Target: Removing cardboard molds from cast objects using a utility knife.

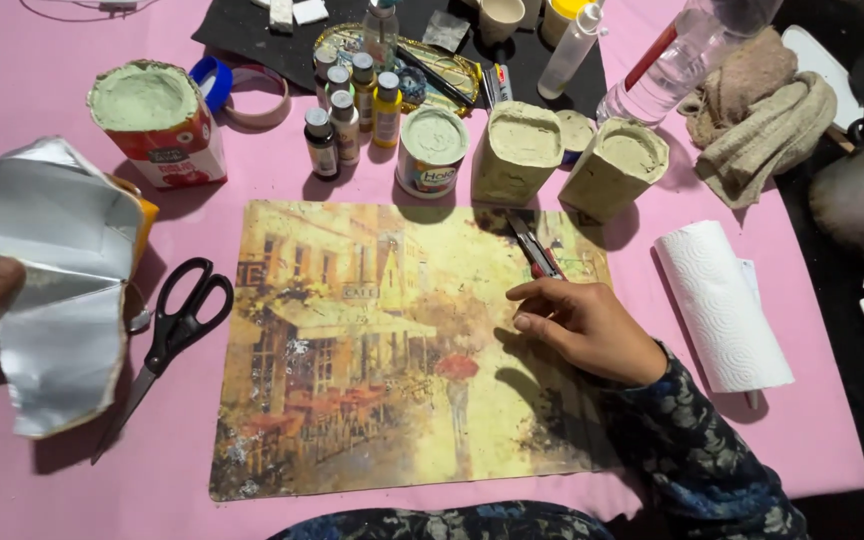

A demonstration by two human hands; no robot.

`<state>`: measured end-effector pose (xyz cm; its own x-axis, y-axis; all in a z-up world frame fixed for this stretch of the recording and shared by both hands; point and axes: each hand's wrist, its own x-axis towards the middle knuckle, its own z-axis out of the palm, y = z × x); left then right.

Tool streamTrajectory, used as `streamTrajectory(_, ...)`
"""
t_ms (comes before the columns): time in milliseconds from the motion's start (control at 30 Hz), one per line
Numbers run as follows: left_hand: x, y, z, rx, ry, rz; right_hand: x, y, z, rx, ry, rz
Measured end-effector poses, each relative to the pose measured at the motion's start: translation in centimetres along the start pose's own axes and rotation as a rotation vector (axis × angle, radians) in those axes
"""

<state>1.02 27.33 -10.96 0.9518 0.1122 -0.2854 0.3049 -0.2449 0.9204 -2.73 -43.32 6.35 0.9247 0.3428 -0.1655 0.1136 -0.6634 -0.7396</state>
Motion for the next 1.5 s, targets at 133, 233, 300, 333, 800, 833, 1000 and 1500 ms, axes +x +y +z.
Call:
streamTrajectory(133,0.8,0.1,1.0,0.056,0.034,0.003,0.0,0.4,0.2,0.030,-0.008,0.015)
streamTrajectory(233,1.5,0.7,1.5,0.116,0.070,0.013,0.0,0.6,0.2,0.026,-0.003,-0.010)
streamTrajectory(300,1.6,0.8,1.6,0.158,0.099,0.016,0.1,0.7,0.3,-0.053,0.055,-0.023)
streamTrajectory(333,1.6,0.9,1.6,0.178,0.114,0.018,0.2,0.9,0.2,-0.051,0.053,-0.023)
streamTrajectory(800,-3.7,11.9,10.1,0.686,0.362,0.192,2.8,4.2,7.7,-0.635,-0.152,-0.192)
streamTrajectory(833,-5.0,13.4,11.3,0.685,0.361,0.192,2.5,3.8,8.2,-0.635,-0.152,-0.191)
streamTrajectory(1000,-12.0,22.6,17.1,1.248,0.202,0.335,1.2,3.4,9.8,-0.869,-0.161,-0.539)
streamTrajectory(1500,-12.0,26.9,18.5,1.291,0.122,0.368,-0.7,-0.5,12.8,-0.842,-0.490,-0.795)
